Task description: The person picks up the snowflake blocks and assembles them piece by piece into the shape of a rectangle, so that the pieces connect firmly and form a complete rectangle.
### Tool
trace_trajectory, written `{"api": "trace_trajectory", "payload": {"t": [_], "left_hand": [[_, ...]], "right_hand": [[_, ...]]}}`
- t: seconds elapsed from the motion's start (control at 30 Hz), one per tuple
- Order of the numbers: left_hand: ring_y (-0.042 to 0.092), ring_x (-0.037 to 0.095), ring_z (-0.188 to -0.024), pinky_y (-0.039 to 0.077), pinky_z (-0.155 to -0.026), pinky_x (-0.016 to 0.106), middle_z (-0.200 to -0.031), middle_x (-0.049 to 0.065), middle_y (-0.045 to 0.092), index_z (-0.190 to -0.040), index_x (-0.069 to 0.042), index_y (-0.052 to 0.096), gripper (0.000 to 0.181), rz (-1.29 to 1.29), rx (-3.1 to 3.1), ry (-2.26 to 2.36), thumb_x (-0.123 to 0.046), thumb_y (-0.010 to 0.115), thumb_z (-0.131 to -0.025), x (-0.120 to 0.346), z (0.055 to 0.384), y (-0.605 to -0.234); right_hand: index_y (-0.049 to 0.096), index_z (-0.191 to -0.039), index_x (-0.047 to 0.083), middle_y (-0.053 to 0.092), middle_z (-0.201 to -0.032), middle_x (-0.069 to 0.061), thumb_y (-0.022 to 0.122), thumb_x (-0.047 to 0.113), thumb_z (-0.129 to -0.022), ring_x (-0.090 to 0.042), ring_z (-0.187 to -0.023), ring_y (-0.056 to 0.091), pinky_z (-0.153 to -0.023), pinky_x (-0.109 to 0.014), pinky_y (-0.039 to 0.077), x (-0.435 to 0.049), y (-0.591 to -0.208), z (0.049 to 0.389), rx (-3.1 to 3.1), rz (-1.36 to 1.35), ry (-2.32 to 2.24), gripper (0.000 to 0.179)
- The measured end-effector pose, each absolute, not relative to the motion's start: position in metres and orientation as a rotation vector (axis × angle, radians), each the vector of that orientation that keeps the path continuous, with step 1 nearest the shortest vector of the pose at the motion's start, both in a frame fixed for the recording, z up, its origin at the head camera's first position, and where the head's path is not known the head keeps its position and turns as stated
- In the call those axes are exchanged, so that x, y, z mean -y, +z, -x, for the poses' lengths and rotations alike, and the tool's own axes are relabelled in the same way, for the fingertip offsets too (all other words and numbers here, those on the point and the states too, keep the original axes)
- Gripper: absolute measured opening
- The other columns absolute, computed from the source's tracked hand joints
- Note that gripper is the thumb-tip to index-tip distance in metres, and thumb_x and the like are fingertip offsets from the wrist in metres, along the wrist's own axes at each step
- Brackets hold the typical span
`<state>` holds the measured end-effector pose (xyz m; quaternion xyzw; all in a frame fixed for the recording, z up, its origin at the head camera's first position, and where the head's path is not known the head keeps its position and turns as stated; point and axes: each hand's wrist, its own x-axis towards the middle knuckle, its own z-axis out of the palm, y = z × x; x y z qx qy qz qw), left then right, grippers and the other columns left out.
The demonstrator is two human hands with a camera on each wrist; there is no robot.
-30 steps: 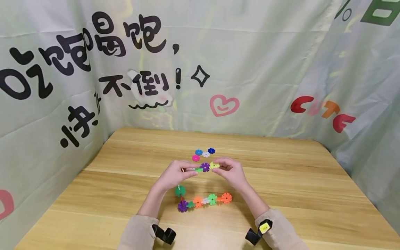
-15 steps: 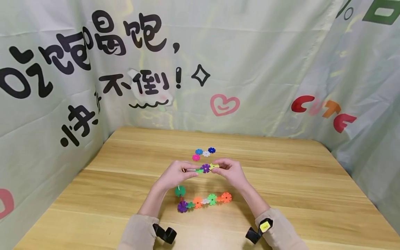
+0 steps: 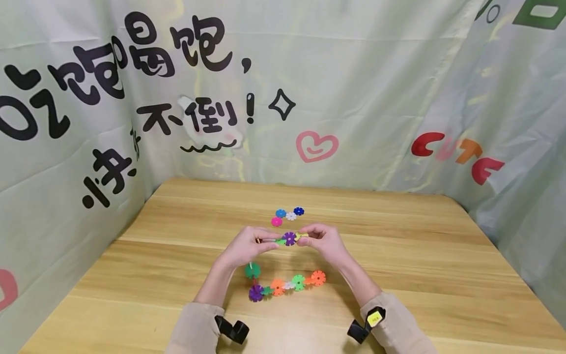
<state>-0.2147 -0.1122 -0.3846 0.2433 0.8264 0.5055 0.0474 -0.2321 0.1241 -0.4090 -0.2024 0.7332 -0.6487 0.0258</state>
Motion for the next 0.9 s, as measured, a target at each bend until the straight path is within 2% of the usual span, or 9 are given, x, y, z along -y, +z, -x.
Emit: {"api": "trace_trajectory", "payload": {"t": [0.13,0.23,0.33,0.47,0.57,0.63,0.67,0.77,0.9], "left_hand": [[0.055,0.018,-0.075,0.047,-0.059,0.027,-0.119,0.013,0.061,-0.11,-0.01,0.069,0.026,-0.74,-2.527,1.537,-0.021,0.066,-0.087,0.1128,0.2142,-0.3863],[0.054,0.016,-0.07,0.047,-0.06,0.027,-0.119,0.013,0.061,-0.11,-0.01,0.069,0.026,-0.715,-2.531,1.533,-0.022,0.065,-0.087,0.1134,0.2138,-0.3864],[0.048,0.018,-0.059,0.044,-0.053,0.027,-0.12,0.013,0.06,-0.11,-0.011,0.069,0.026,-0.687,-2.528,1.542,-0.021,0.065,-0.087,0.1137,0.2145,-0.3862],[0.043,0.016,-0.054,0.041,-0.049,0.025,-0.119,0.014,0.06,-0.11,-0.01,0.069,0.025,-0.668,-2.522,1.554,-0.02,0.065,-0.087,0.1141,0.2161,-0.3872],[0.039,0.012,-0.053,0.037,-0.047,0.022,-0.097,0.013,0.066,-0.112,-0.009,0.068,0.028,-0.681,-2.514,1.565,-0.022,0.066,-0.087,0.1134,0.2165,-0.3879],[0.038,0.011,-0.052,0.035,-0.046,0.021,-0.08,0.009,0.062,-0.115,-0.011,0.067,0.031,-0.693,-2.507,1.558,-0.024,0.066,-0.087,0.112,0.2165,-0.3875],[0.039,0.011,-0.052,0.035,-0.045,0.021,-0.078,0.005,0.06,-0.117,-0.012,0.065,0.033,-0.705,-2.507,1.55,-0.025,0.066,-0.087,0.1111,0.2165,-0.3871],[0.044,0.011,-0.056,0.038,-0.047,0.022,-0.083,0.002,0.061,-0.122,-0.016,0.062,0.035,-0.736,-2.51,1.509,-0.024,0.065,-0.088,0.1082,0.2172,-0.3856],[0.046,0.012,-0.057,0.04,-0.047,0.023,-0.103,0.002,0.064,-0.125,-0.02,0.06,0.037,-0.767,-2.528,1.46,-0.021,0.064,-0.089,0.1044,0.2187,-0.3839]], "right_hand": [[0.065,-0.101,-0.006,0.067,-0.085,-0.008,0.074,0.016,-0.077,-0.029,-0.077,0.062,-0.07,-0.035,0.053,-0.1228,-0.4082,0.231,-2.249,0.601,-2.005,0.034],[0.064,-0.102,-0.007,0.067,-0.086,-0.009,0.074,0.014,-0.078,-0.019,-0.076,0.063,-0.073,-0.038,0.053,-0.1209,-0.4074,0.2299,-2.245,0.575,-2.011,0.033],[0.063,-0.103,-0.008,0.067,-0.088,-0.011,0.073,0.012,-0.079,-0.017,-0.076,0.064,-0.077,-0.042,0.052,-0.1186,-0.406,0.2288,-2.224,0.553,-2.033,0.033],[0.062,-0.103,-0.011,0.067,-0.089,-0.014,0.071,0.008,-0.08,-0.017,-0.077,0.065,-0.078,-0.038,0.053,-0.116,-0.4062,0.2284,-2.189,0.559,-2.082,0.032],[0.062,-0.103,-0.01,0.066,-0.085,-0.011,0.07,0.008,-0.081,-0.018,-0.076,0.064,-0.074,-0.032,0.053,-0.1164,-0.4074,0.2294,-2.231,0.552,-2.074,0.03],[0.064,-0.103,-0.007,0.064,-0.081,-0.006,0.071,0.011,-0.081,-0.018,-0.075,0.06,-0.071,-0.032,0.052,-0.1179,-0.4073,0.2304,-2.3,0.528,-2.038,0.03],[0.065,-0.103,-0.006,0.063,-0.079,-0.004,0.072,0.012,-0.08,-0.017,-0.074,0.058,-0.069,-0.032,0.052,-0.1187,-0.4069,0.2307,-2.331,0.521,-2.022,0.03],[0.066,-0.103,-0.003,0.06,-0.076,-0.001,0.074,0.014,-0.079,-0.015,-0.071,0.053,-0.064,-0.03,0.048,-0.1209,-0.4047,0.2312,-2.379,0.527,-2.001,0.03],[0.064,-0.108,-0.005,0.059,-0.076,0.0,0.073,0.015,-0.079,-0.012,-0.07,0.051,-0.065,-0.03,0.048,-0.1234,-0.4009,0.2316,-2.343,0.573,-2.011,0.036]]}}
